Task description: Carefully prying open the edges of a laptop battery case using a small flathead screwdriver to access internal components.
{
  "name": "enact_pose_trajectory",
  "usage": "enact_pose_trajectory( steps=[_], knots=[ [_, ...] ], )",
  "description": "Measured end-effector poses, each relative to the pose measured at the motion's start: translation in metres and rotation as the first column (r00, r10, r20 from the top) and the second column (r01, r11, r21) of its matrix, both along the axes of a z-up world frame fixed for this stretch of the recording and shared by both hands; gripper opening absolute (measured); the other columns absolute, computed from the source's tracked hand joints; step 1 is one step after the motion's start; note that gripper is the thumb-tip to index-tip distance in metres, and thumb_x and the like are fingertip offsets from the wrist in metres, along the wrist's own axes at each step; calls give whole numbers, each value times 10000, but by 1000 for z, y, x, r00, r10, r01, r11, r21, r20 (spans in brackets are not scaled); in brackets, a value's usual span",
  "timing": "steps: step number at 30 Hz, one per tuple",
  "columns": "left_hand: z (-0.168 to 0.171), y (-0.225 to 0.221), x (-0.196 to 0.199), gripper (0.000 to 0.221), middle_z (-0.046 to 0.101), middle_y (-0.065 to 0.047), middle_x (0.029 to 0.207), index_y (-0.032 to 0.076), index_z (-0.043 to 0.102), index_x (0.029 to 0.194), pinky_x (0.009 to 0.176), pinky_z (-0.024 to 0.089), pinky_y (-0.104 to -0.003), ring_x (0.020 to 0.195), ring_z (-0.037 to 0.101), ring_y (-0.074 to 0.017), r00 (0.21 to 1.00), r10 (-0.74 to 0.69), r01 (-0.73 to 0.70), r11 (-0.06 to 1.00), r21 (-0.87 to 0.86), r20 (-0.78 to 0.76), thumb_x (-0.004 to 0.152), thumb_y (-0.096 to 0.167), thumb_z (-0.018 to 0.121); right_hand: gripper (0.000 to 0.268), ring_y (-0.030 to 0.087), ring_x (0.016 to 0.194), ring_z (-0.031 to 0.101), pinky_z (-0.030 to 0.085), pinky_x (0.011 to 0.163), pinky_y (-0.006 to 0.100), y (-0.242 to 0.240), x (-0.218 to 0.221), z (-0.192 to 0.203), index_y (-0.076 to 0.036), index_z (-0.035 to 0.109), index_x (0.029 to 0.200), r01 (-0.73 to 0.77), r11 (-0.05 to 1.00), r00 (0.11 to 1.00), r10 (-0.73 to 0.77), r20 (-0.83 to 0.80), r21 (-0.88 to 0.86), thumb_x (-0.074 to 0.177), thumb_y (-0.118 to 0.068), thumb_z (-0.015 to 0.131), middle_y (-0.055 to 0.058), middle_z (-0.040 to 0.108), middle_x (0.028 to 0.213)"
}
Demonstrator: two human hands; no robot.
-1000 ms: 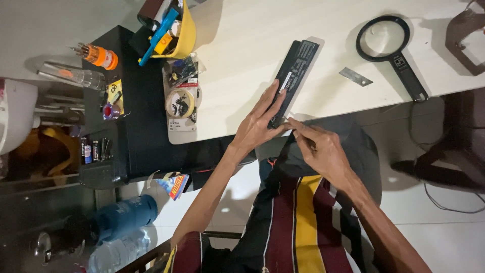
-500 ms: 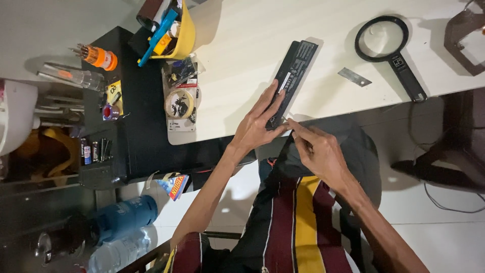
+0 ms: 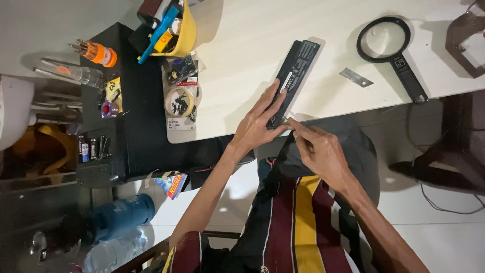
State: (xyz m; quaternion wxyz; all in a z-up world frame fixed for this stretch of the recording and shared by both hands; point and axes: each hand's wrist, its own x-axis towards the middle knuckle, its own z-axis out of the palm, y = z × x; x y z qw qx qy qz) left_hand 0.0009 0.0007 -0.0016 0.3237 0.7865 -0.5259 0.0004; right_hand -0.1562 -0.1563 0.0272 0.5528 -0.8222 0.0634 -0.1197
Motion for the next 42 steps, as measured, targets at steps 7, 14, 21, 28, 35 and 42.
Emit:
enact_pose_trajectory(
  steps=[7, 14, 21, 28, 35, 42],
  knots=[
    [-2, -1, 0, 810, 276, -148, 1694, 173, 382, 1615, 1314, 309, -437, 1528, 373, -296, 1000, 5, -5, 1000, -12, 30, 948, 330, 813, 210, 397, 695, 718, 521, 453, 343, -4, 4, 15, 14, 767, 1136, -10, 999, 999, 9, -38, -33, 983, -28, 629, 283, 719, 835],
    [8, 2, 1, 850, 270, -143, 1698, 189, 371, 1620, 1321, 295, -448, 1541, 348, -308, 997, -15, 14, 1000, -5, -75, 930, 440, 799, 249, 425, 740, 733, 528, 473, 401, -14, 9, 38, -1, 767, 1163, -83, 996, 989, 79, -127, -30, 953, -12, 633, 291, 736, 852],
    [19, -7, 37, 303, 639, -25, 1323, 202, 732, 1251, 1081, 539, -421, 1179, 679, -276, 995, 20, -21, 1000, -14, -96, 1077, 301, 505, 156, 485, 840, 715, 569, 527, 426, -12, 15, 30, 16, 777, 1043, -72, 995, 995, 67, -72, -70, 961, -16, 649, 311, 728, 910],
    [0, -30, 50, 440, 470, -49, 1365, 274, 413, 1571, 1218, 341, -476, 1343, 496, -298, 995, -12, 17, 999, 49, -95, 1132, 311, 406, 306, 495, 947, 698, 575, 574, 468, -9, 14, 34, -11, 728, 1270, -84, 995, 994, 80, -76, -48, 986, -53, 622, 325, 713, 989],
    [10, -33, 44, 585, 77, -143, 1768, 130, 80, 1710, 1314, -44, -522, 1640, 30, -303, 999, -32, 35, 953, 301, -15, 1181, 356, 190, 398, 500, 853, 703, 577, 565, 472, 1, 15, 4, 32, 652, 1346, -138, 982, 980, 115, -165, -132, 959, -7, 567, 329, 714, 950],
    [10, -36, 44, 585, 63, -137, 1773, 141, 64, 1714, 1309, -37, -557, 1644, 28, -297, 1000, -15, 12, 938, 346, 5, 1170, 314, 193, 483, 575, 756, 670, 529, 463, 513, -4, 23, 21, 131, 577, 1395, -217, 966, 946, 174, -272, -137, 954, -52, 510, 422, 670, 868]
  ],
)
